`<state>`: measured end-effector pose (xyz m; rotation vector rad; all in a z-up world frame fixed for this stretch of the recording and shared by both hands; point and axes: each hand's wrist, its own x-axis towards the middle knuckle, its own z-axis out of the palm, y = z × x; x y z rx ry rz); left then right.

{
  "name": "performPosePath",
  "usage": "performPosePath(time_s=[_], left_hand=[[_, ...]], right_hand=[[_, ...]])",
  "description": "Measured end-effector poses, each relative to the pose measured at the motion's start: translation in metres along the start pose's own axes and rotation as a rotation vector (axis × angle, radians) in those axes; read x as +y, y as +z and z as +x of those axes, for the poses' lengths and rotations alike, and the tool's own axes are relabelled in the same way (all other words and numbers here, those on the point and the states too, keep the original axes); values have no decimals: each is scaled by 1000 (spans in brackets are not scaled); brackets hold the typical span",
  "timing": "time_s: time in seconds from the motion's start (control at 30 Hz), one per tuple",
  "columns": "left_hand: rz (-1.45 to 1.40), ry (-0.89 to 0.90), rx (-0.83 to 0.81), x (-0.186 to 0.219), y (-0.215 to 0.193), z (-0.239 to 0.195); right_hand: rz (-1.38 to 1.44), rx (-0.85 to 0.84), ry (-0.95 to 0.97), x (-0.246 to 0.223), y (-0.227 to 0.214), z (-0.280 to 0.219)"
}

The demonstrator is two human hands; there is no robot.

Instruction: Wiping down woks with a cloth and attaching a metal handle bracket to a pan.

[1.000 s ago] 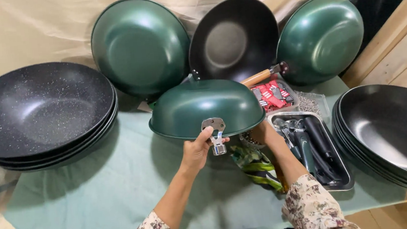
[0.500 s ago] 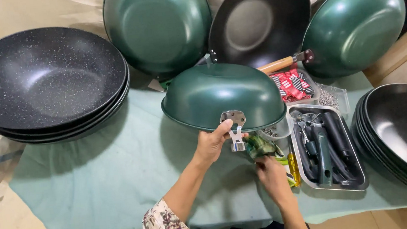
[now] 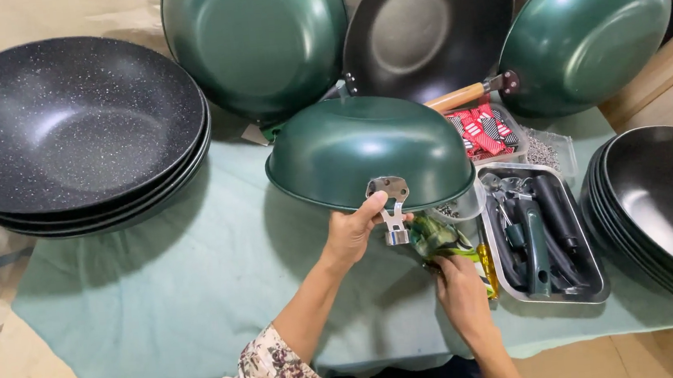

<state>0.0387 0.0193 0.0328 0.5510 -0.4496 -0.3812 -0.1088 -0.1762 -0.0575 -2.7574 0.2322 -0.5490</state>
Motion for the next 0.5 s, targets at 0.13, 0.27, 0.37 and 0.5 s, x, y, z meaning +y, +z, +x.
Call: performPosePath(time_s=[0.13,0.27,0.37,0.5], left_hand=[[3,-9,6,0,0,0],[-41,29,18,-11,-7,3],[-20,20,36,-3,5,2],[-3,25,221,1,22,2]], right_hand=[[49,31,54,3,-2,-3],[74,56,85,5,-6,8],[640,91,368,-29,-26,34],[1309,141,568,-51,-11,78]])
